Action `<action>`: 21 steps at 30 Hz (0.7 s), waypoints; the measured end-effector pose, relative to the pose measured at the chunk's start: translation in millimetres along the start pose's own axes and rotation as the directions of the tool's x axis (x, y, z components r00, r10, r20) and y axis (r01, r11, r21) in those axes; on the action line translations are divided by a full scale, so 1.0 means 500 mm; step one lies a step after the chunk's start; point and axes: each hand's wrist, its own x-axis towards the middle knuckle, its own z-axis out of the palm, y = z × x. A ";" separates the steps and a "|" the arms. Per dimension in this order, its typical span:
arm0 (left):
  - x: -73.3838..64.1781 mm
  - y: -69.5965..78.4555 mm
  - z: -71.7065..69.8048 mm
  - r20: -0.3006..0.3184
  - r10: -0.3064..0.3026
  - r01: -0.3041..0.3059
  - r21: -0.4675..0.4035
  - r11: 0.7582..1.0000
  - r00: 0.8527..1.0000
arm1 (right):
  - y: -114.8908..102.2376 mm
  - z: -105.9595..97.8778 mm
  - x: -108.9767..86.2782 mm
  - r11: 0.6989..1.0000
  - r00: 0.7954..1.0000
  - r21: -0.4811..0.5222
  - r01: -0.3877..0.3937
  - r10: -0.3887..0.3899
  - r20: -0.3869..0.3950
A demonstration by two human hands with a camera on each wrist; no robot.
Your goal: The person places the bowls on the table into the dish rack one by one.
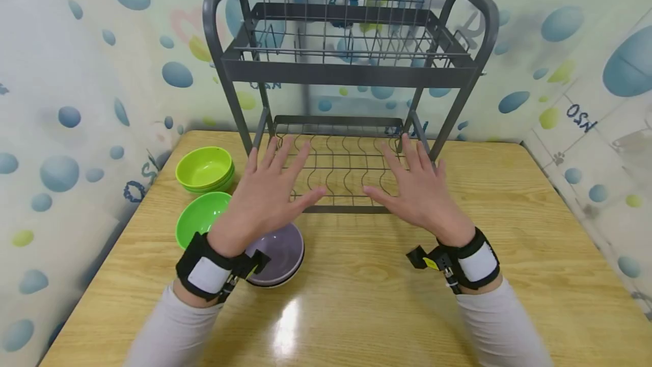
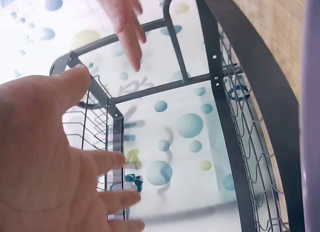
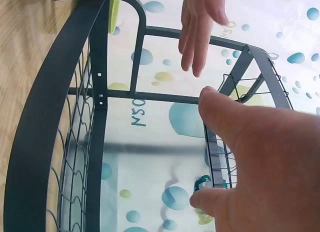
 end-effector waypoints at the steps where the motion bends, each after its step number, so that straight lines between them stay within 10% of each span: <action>1: -0.004 -0.001 -0.002 -0.002 0.031 -0.031 -0.014 0.999 1.000 | 0.004 -0.005 -0.005 1.000 1.000 0.003 -0.001 0.001 0.007; 8: -0.046 -0.021 -0.007 -0.016 0.183 -0.184 -0.062 0.981 0.983 | 0.041 -0.030 -0.041 1.000 0.999 0.023 0.012 -0.013 0.041; 21: -0.088 -0.087 0.028 -0.034 0.111 -0.113 -0.069 0.991 0.993 | 0.138 0.008 -0.080 0.978 0.994 0.200 -0.055 0.073 -0.082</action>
